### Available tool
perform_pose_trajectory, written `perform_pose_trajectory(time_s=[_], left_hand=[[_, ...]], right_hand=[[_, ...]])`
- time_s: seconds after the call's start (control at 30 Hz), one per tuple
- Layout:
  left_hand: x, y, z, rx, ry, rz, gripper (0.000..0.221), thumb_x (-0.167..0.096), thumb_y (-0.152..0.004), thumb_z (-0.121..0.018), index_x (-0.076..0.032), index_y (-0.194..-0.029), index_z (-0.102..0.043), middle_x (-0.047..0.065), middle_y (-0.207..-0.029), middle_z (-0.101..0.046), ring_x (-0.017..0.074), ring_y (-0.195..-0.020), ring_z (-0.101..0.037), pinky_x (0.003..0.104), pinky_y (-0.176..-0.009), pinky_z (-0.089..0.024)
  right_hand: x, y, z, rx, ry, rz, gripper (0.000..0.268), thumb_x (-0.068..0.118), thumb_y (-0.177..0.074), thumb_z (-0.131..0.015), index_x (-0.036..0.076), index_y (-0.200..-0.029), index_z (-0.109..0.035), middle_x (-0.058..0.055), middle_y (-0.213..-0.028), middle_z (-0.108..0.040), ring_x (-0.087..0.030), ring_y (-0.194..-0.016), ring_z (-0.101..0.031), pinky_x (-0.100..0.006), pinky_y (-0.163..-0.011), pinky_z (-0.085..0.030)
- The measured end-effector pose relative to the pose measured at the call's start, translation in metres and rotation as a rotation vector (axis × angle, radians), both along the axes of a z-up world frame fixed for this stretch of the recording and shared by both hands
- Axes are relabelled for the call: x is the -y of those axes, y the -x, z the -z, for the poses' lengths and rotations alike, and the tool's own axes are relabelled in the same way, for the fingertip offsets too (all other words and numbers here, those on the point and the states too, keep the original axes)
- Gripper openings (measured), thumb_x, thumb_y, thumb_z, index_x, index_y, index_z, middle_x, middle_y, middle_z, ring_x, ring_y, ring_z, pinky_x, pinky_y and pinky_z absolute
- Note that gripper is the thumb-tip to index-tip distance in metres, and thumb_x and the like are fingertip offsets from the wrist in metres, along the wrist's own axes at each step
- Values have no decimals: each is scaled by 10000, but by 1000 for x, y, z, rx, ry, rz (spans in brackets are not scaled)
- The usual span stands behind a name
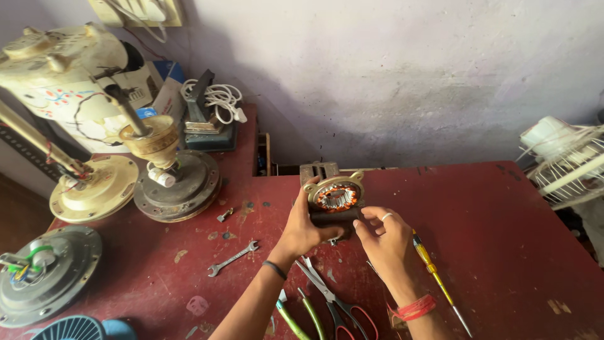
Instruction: The person winds copper wire around a motor stator held in a bench vise. They use scissors to cut a strip of white insulating tape and wrap it around the wire ends before continuing to wind the coil.
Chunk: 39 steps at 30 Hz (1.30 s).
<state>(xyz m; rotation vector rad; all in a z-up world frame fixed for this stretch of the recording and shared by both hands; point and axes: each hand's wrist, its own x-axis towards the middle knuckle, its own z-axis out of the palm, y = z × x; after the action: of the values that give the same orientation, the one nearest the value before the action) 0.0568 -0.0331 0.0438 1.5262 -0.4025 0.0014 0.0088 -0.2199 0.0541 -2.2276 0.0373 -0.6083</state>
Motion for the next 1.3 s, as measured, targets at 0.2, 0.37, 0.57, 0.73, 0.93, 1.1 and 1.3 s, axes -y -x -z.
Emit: perform_pose_trajectory(time_s=[0.2,0.37,0.57,0.73,0.93,1.1,1.3], left_hand=[[-4,-10,0,-1,44,20,1119,-28,-583,-934,-52,-1539,-354,139,-1343,-654,240,-1249,-642,363,-1079,-532],[7,-27,-4,-10,42,12,997,-87,-609,-948,-49,-1489,-481,113,-1236,-741,194,-1160,-703,345,-1041,-572],[11,-24,-7,66,-80,-92,747,-143,-650,-934,-48,-1330,-638,71,-1134,-794,125,-1054,-742,305,-952,-599],[11,-24,-11,60,-255,-158,539,-181,-659,-926,-60,-1152,-745,63,-1013,-816,137,-922,-782,304,-864,-616],[11,-21,-15,94,-187,-143,513,-223,-644,-941,-66,-1098,-759,65,-1009,-817,143,-920,-784,307,-852,-616],[16,-19,-17,79,-239,-203,551,-276,-622,-961,-84,-1100,-764,55,-967,-816,149,-892,-791,313,-826,-609],[17,-20,-15,103,-242,-215,478,-274,-650,-941,-86,-1061,-786,50,-974,-822,153,-898,-797,314,-837,-615]], right_hand=[[1,-6,-1,-113,-49,-18,238,147,-805,-808,45,-1015,-761,-88,-885,-791,-168,-737,-759,-302,-669,-604],[-5,-7,0,-144,-51,30,199,147,-818,-805,35,-977,-765,-90,-823,-798,-165,-712,-775,-295,-656,-607],[-1,1,7,-240,24,18,153,136,-836,-779,53,-965,-782,-81,-805,-802,-153,-658,-770,-284,-604,-609],[-1,18,21,-295,88,8,149,144,-831,-778,67,-958,-790,-66,-785,-806,-129,-643,-774,-262,-590,-611],[-3,47,31,-475,-3,32,145,165,-844,-764,83,-957,-802,-66,-783,-819,-141,-641,-786,-273,-596,-633],[-5,63,28,-557,-49,59,180,202,-836,-787,70,-957,-803,-80,-781,-828,-147,-665,-799,-282,-651,-621],[4,69,21,-603,-203,-96,204,167,-818,-771,43,-975,-811,-69,-700,-800,-132,-600,-724,-292,-585,-587]])
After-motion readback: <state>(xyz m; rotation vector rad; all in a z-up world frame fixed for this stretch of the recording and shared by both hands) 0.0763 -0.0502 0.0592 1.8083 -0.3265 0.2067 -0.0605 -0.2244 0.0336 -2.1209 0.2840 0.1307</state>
